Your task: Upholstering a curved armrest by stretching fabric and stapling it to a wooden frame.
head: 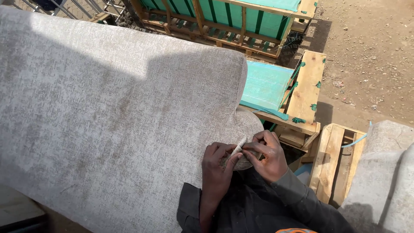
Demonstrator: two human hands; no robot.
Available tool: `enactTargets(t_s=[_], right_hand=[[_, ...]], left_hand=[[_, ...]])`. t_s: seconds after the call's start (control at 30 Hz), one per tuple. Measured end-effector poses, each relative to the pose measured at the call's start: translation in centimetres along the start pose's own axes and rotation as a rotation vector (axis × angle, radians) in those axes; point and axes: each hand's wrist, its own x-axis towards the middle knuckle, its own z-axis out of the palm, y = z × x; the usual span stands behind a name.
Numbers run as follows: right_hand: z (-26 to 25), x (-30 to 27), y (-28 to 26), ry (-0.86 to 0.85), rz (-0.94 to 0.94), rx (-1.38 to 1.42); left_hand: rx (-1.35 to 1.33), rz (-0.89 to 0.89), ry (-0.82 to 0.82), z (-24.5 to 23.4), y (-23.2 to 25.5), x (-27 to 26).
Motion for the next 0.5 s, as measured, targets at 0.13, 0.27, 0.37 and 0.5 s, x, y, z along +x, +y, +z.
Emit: enactTargets(t_s=[0.13, 0.27, 0.37, 0.5], right_hand=[[-1.0, 0.0, -1.6, -0.022, 0.104, 0.137], [-1.8, -0.1, -1.6, -0.015, 0.058, 0.106], [-2.0, 0.3, -0.8, -0.036, -0.083, 0.011], [-1.9, 2.6, -0.3, -0.024, -0.284, -0.084]], left_hand=[[0.078, 0.076, 0.053, 0.8, -0.5, -0.2], [0.208, 0.217, 0.068, 2.2, -2.3, -0.7], [0.32, 0.4, 0.126, 2.3, -2.4, -0.4], [0.493, 0.612, 0.315, 3.0, -2.8, 0.3]])
